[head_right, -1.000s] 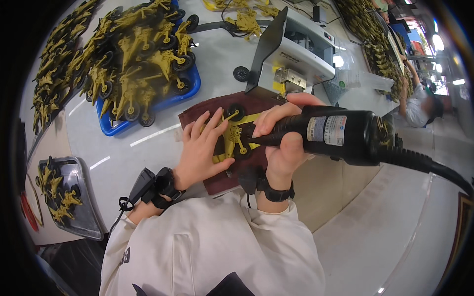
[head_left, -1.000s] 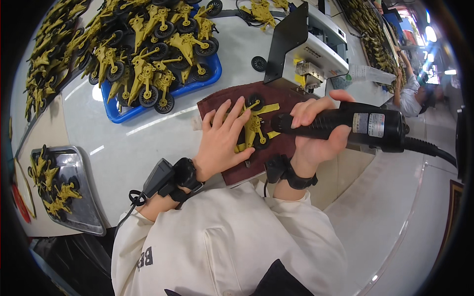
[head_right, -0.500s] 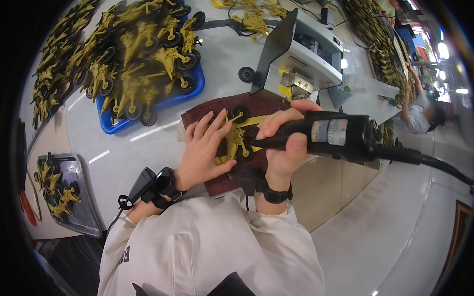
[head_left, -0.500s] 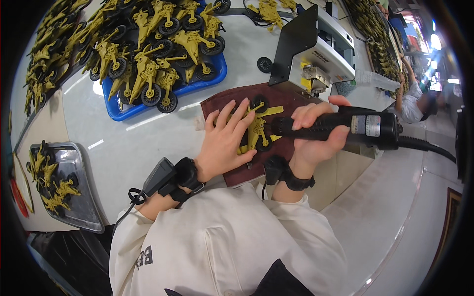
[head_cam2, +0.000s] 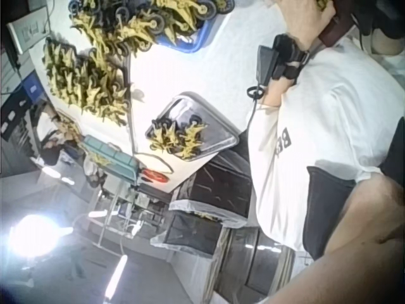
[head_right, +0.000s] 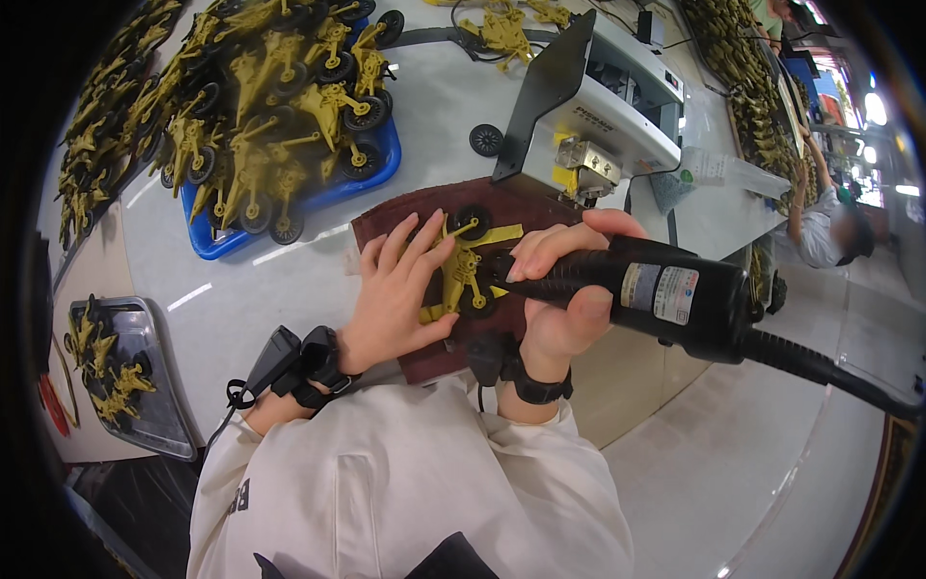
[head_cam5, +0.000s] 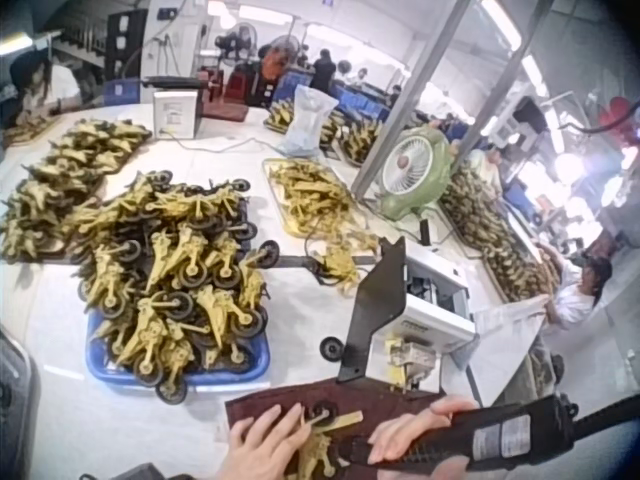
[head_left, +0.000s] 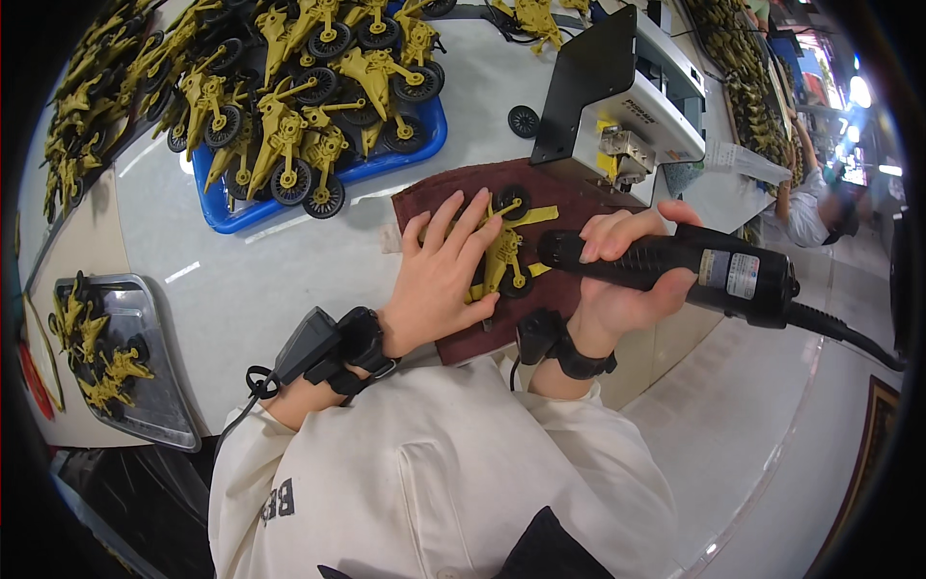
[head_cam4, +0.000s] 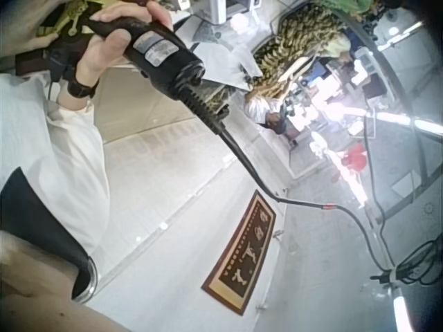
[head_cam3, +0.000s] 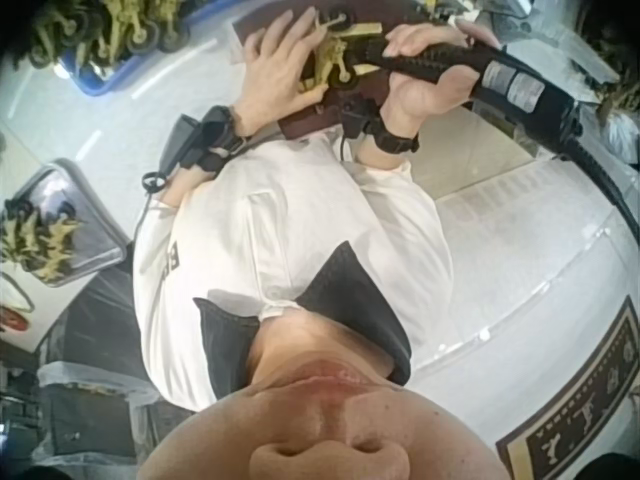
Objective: Assembling small yellow toy motorcycle parts using an electric screwdriver.
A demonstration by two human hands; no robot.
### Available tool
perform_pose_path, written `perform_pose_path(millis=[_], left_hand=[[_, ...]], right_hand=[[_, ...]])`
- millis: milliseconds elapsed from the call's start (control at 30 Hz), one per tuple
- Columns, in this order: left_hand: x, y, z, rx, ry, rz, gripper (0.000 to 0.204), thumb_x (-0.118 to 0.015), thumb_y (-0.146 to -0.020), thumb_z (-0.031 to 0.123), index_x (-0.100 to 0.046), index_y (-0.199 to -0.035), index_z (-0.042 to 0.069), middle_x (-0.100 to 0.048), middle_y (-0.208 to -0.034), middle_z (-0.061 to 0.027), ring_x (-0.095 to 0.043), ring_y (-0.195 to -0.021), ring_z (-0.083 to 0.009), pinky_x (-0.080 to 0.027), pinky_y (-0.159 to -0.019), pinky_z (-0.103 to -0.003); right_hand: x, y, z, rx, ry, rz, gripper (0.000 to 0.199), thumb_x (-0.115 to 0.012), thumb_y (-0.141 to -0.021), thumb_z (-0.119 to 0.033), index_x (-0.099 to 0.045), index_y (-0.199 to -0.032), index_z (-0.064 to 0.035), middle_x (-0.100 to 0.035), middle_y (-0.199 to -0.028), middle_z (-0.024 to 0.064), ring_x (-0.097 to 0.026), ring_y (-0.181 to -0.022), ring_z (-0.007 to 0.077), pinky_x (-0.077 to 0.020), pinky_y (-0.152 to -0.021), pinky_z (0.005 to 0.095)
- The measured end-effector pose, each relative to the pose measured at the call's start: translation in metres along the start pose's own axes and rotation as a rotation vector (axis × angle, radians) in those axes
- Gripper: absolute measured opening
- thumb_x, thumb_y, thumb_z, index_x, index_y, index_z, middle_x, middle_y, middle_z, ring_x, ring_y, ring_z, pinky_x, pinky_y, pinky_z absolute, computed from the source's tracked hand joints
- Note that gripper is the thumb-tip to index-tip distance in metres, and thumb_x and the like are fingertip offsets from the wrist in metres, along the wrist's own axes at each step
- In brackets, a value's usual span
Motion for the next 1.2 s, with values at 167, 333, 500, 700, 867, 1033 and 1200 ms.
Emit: perform_pose_path(millis=[167, 333, 500, 700, 867, 1033, 1200], left_hand=[[0.003, -0.002, -0.001, -0.006, -0.016, -0.021, 0.084, -0.077, -0.062, 0.031, -0.041, -0.134, 0.008, -0.030, -0.148, -0.0145, -0.030, -0.132, -0.0333, -0.023, -0.103, -0.047], [0.005, -0.003, -0.002, -0.027, -0.028, -0.039, 0.084, -0.077, -0.063, 0.032, -0.041, -0.134, 0.009, -0.030, -0.148, -0.0141, -0.031, -0.132, -0.0327, -0.024, -0.101, -0.046], [0.005, -0.003, -0.001, -0.024, -0.030, -0.044, 0.082, -0.077, -0.063, 0.033, -0.041, -0.134, 0.009, -0.030, -0.148, -0.0137, -0.031, -0.133, -0.0325, -0.023, -0.101, -0.046], [0.005, -0.004, -0.002, -0.019, -0.025, -0.046, 0.083, -0.077, -0.063, 0.033, -0.041, -0.134, 0.010, -0.030, -0.148, -0.0128, -0.030, -0.133, -0.0328, -0.023, -0.102, -0.047], [0.006, -0.006, -0.003, -0.006, -0.018, -0.036, 0.083, -0.077, -0.063, 0.033, -0.041, -0.134, 0.010, -0.031, -0.149, -0.0123, -0.030, -0.134, -0.0335, -0.023, -0.102, -0.048], [0.006, -0.003, 0.000, -0.012, -0.021, -0.030, 0.082, -0.077, -0.063, 0.034, -0.042, -0.133, 0.009, -0.031, -0.149, -0.0118, -0.030, -0.134, -0.0333, -0.024, -0.102, -0.048], [0.005, -0.003, -0.002, -0.007, -0.013, -0.022, 0.082, -0.077, -0.063, 0.034, -0.043, -0.132, 0.009, -0.032, -0.148, -0.0117, -0.030, -0.134, -0.0331, -0.024, -0.102, -0.048]], right_hand=[[-0.003, 0.003, 0.000, 0.031, 0.014, -0.029, 0.069, -0.046, -0.087, -0.062, -0.036, -0.119, -0.0020, -0.051, -0.063, 0.0078, -0.048, -0.048, 0.0200, -0.0427, -0.055, 0.0367], [-0.004, 0.001, 0.006, -0.013, -0.033, -0.056, 0.063, -0.053, -0.086, -0.058, -0.041, -0.117, -0.0046, -0.052, -0.064, 0.0079, -0.049, -0.049, 0.0195, -0.0426, -0.054, 0.0342], [-0.001, -0.001, 0.011, -0.035, -0.093, -0.046, 0.055, -0.055, -0.085, -0.055, -0.045, -0.112, -0.0081, -0.052, -0.064, 0.0077, -0.049, -0.050, 0.0191, -0.0422, -0.055, 0.0339], [-0.004, 0.003, 0.009, -0.040, -0.048, -0.145, 0.057, -0.063, -0.082, -0.055, -0.041, -0.101, -0.0065, -0.054, -0.066, 0.0084, -0.052, -0.051, 0.0204, -0.0434, -0.055, 0.0340], [0.003, 0.001, -0.002, 0.065, -0.025, -0.119, 0.061, -0.063, -0.080, -0.058, -0.044, -0.107, -0.0068, -0.055, -0.064, 0.0091, -0.054, -0.052, 0.0221, -0.0441, -0.053, 0.0359], [0.029, -0.065, -0.029, 0.394, 0.127, 0.275, 0.064, -0.057, -0.088, -0.045, -0.031, -0.128, -0.0013, -0.053, -0.059, 0.0087, -0.050, -0.047, 0.0184, -0.0463, -0.051, 0.0328], [0.020, -0.090, -0.016, 0.267, 0.233, 0.297, 0.048, -0.059, -0.088, -0.032, -0.040, -0.117, 0.0003, -0.052, -0.059, 0.0090, -0.050, -0.046, 0.0183, -0.0457, -0.048, 0.0320]])
Point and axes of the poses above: each hand's wrist, its own y-axis away from the middle knuckle, its own x-axis out of the back of the hand, z = x × y, the point moved 1 cm from there along -y, towards the middle knuckle
